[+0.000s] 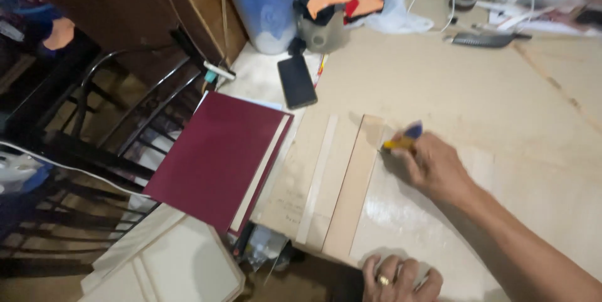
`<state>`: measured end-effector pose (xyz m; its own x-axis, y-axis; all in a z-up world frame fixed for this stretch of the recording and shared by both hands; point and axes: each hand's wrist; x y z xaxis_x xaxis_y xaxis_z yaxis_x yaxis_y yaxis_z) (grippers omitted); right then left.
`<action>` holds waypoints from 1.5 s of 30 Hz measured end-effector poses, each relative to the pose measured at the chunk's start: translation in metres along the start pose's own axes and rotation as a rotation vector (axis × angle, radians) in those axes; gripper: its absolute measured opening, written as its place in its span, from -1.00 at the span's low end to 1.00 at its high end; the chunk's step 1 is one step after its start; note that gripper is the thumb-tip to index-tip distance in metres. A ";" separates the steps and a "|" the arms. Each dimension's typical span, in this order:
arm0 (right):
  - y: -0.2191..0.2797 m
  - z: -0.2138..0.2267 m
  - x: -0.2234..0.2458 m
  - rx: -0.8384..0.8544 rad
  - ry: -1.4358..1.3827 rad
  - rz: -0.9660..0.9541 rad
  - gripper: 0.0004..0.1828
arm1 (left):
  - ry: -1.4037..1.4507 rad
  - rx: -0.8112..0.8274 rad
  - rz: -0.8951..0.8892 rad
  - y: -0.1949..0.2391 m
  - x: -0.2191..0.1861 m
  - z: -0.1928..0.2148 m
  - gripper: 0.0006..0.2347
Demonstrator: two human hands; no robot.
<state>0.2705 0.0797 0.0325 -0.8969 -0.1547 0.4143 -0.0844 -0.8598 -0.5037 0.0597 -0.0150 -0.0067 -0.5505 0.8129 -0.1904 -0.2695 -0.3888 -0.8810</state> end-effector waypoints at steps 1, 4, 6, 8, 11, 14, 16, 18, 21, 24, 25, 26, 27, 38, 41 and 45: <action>0.012 -0.003 0.014 0.097 0.003 -0.063 -0.79 | -0.008 0.051 -0.043 0.000 0.003 0.006 -0.86; 0.061 -0.014 0.032 0.177 -0.052 -0.071 -0.78 | 0.031 0.133 -0.069 -0.003 0.006 0.015 -0.87; 0.082 -0.017 0.049 0.152 -0.122 -0.027 -0.70 | 0.077 0.175 -0.061 0.000 0.020 0.023 -0.86; 0.087 -0.010 0.075 0.187 -0.133 0.003 -0.76 | 0.503 0.542 -0.183 0.009 0.043 0.035 -0.64; 0.093 -0.014 0.076 0.180 -0.032 0.023 -0.76 | 0.788 1.086 0.404 -0.053 0.090 0.075 -0.73; 0.095 -0.018 0.074 0.127 -0.066 0.058 -0.77 | 0.452 0.712 -0.059 -0.082 0.143 0.026 -0.67; 0.097 -0.017 0.078 0.112 -0.019 0.076 -0.79 | 0.445 0.659 -0.151 -0.085 0.153 -0.048 -0.60; 0.099 -0.017 0.080 0.095 0.029 0.088 -0.81 | 0.440 0.609 -0.246 -0.104 0.147 -0.091 -0.49; 0.104 -0.022 0.080 0.099 0.089 0.034 -0.78 | 0.129 1.077 -0.321 -0.139 0.120 -0.107 -0.80; 0.118 -0.022 0.097 0.062 0.073 0.026 -0.76 | 0.115 1.215 -0.209 -0.139 0.120 -0.119 -0.77; 0.126 -0.019 0.113 0.085 -0.073 -0.052 -0.84 | 0.146 1.202 -0.217 -0.132 0.124 -0.128 -0.72; 0.131 -0.015 0.128 0.107 -0.213 -0.121 -0.85 | 0.175 1.178 -0.223 -0.129 0.128 -0.138 -0.67; 0.130 -0.009 0.133 0.107 -0.210 -0.117 -0.85 | 0.176 1.173 -0.222 -0.133 0.129 -0.136 -0.67; 0.078 -0.012 0.126 0.292 -0.056 -0.258 -0.63 | 0.128 1.435 -0.217 -0.165 0.132 -0.146 -0.71; 0.114 -0.008 0.156 0.103 -0.267 0.314 -0.76 | 0.168 1.433 -0.182 -0.163 0.131 -0.142 -0.70; 0.092 0.015 0.105 0.323 -0.641 -0.629 -0.55 | 0.166 1.392 -0.167 -0.166 0.127 -0.130 -0.67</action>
<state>0.1747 -0.0233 0.0407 -0.3112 0.2266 0.9229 -0.2598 -0.9545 0.1467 0.1375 0.2098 0.0592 -0.3628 0.8943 -0.2620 -0.9240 -0.3086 0.2259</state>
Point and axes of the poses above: each hand's wrist, its own y-axis away from the middle knuckle, its own z-axis out of the back of the hand, x = y × z
